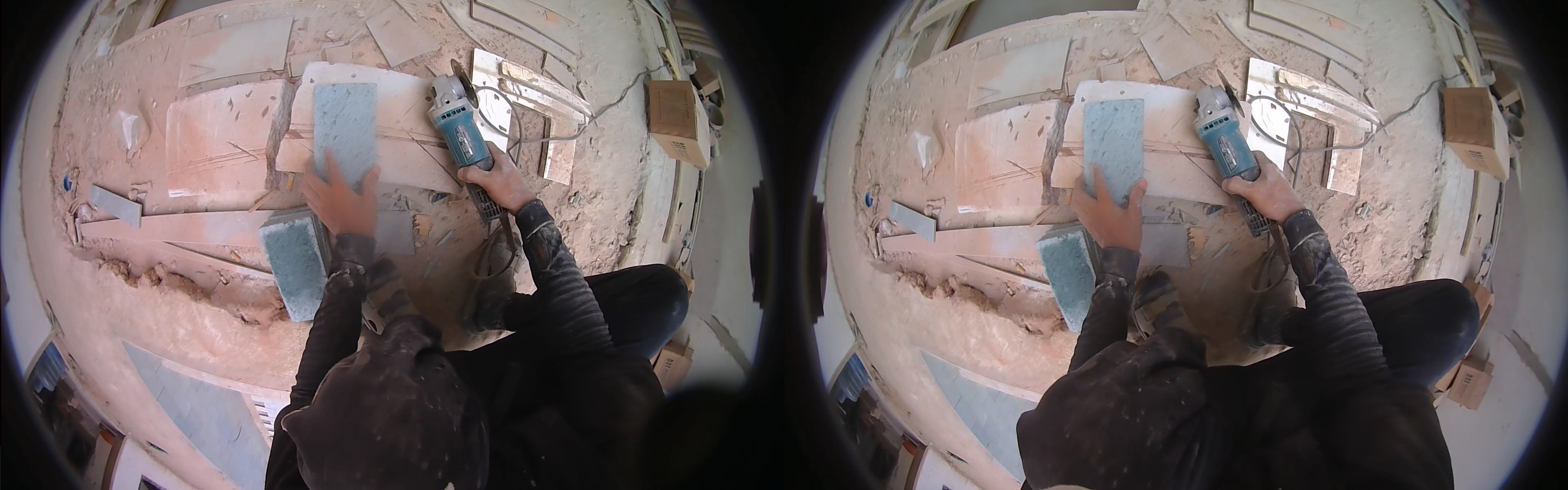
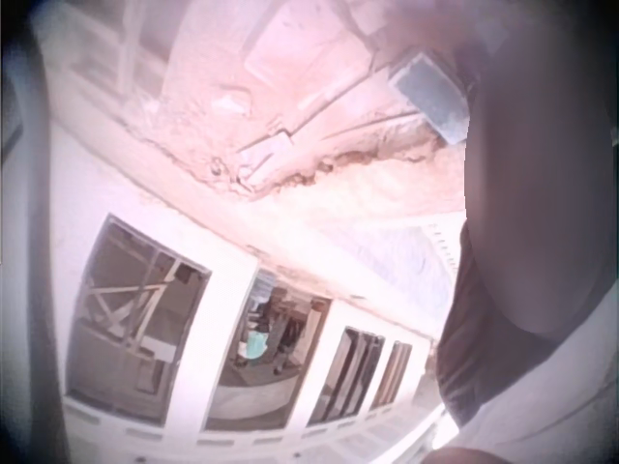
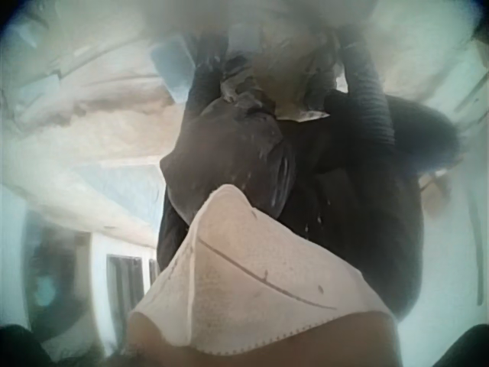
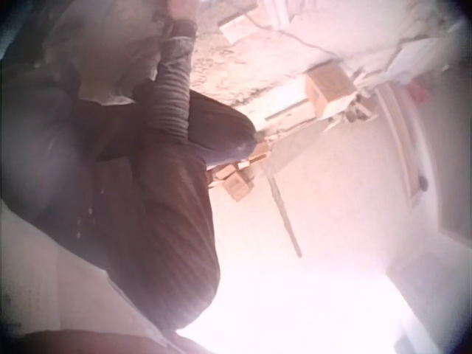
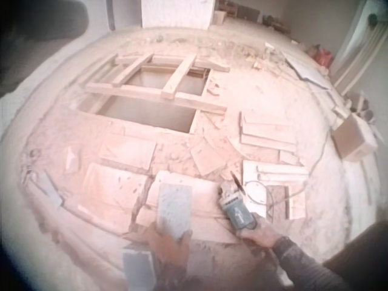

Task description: The person uses an angle grinder to cut through pieces of stone while another person holds a ruler to guide the cut. The person then picks up and shows the cut stone pieces.

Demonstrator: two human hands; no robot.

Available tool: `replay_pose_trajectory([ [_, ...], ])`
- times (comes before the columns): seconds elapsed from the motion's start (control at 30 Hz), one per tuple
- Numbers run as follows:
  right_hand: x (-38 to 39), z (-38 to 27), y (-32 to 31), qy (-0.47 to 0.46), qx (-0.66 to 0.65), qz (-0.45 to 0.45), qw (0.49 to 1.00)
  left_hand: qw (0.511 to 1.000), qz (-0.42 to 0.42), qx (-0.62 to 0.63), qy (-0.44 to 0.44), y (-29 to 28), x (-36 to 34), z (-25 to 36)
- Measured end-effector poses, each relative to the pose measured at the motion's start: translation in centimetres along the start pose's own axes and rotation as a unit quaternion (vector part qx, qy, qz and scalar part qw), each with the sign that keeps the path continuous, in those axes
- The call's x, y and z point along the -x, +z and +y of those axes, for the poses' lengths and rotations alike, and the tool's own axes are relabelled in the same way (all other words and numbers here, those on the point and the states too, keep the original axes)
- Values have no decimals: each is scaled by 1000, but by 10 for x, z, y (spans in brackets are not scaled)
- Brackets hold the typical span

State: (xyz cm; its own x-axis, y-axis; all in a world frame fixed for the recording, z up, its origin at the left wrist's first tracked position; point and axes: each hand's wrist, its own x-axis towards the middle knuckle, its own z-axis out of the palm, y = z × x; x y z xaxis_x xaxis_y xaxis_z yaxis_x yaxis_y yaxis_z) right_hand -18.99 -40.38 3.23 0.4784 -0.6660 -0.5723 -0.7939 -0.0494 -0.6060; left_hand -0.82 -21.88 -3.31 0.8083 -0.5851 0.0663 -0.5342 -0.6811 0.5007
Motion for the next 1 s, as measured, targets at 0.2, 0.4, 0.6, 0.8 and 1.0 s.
replay_pose_trajectory([
  [0.2, -1, 3, -8, 3, 24, -4, 1000, 983, 15, 154, -98, -7, 35, 0],
  [0.4, -4, 10, -13, 28, -184, -53, 981, 894, 68, 375, -234, -10, 41, 0],
  [0.6, -1, 6, -19, 47, -281, -74, 956, 836, -22, 463, -294, -4, 61, 2],
  [0.8, -4, 12, -18, 50, -341, -99, 934, 746, -98, 566, -337, 9, 68, -4],
  [1.0, -5, 20, -19, 39, -341, -122, 931, 711, -141, 594, -350, 11, 76, -12],
])
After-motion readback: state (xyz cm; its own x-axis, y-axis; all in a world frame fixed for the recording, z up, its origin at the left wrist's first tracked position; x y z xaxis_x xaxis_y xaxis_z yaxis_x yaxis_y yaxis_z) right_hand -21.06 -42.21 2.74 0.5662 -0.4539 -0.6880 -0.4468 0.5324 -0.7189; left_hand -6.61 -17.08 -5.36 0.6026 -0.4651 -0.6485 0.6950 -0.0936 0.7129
